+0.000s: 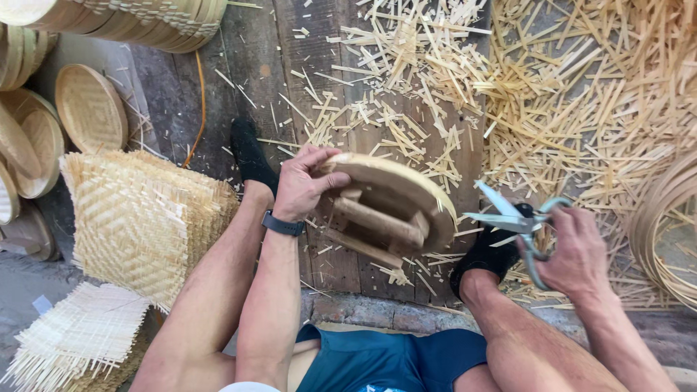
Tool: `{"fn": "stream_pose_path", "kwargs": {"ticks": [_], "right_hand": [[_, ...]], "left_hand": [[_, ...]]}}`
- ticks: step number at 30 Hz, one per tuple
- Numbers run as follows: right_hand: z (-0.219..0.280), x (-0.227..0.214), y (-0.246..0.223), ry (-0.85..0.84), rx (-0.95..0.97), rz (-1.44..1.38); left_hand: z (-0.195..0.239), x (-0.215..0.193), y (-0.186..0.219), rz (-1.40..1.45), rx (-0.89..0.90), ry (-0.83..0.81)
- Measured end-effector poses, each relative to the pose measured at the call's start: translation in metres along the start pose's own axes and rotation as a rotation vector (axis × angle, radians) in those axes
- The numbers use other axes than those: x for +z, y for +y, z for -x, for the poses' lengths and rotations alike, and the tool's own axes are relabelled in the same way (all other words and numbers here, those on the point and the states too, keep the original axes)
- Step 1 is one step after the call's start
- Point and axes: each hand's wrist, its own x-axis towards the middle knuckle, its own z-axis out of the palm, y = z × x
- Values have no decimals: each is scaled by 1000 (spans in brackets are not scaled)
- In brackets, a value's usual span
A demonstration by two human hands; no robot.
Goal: The person assembles round bamboo baskets by placing a circular bamboo frame over a square woven mat, pressing it down, and trimming the excess mat with shears. The person repeats this process for multiple units, stacking the finished baskets.
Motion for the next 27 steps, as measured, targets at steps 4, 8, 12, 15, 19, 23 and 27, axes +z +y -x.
{"fn": "stream_pose_path", "kwargs": {"ticks": [4, 8, 12, 15, 19, 23, 27], "right_hand": [[-32, 11, -38, -53, 4, 96], [-64, 30, -55, 6, -49, 143], [-82, 49, -53, -79, 11, 202], [-82, 59, -42, -78, -10, 177], [-82, 66, -22, -127, -49, 149], [-90, 64, 6, -35, 79, 60], [-102, 50, 42, 36, 548, 101]], "left_hand": [[-23, 8, -26, -102, 0, 151], [-47, 13, -51, -110, -62, 160], [-61, 10, -65, -158, -121, 145], [-66, 8, -73, -113, -168, 122], [-71, 7, -80, -34, -194, 76], [-72, 3, -83, 66, -205, 15], [-69, -4, -74, 50, -183, -85]]}}
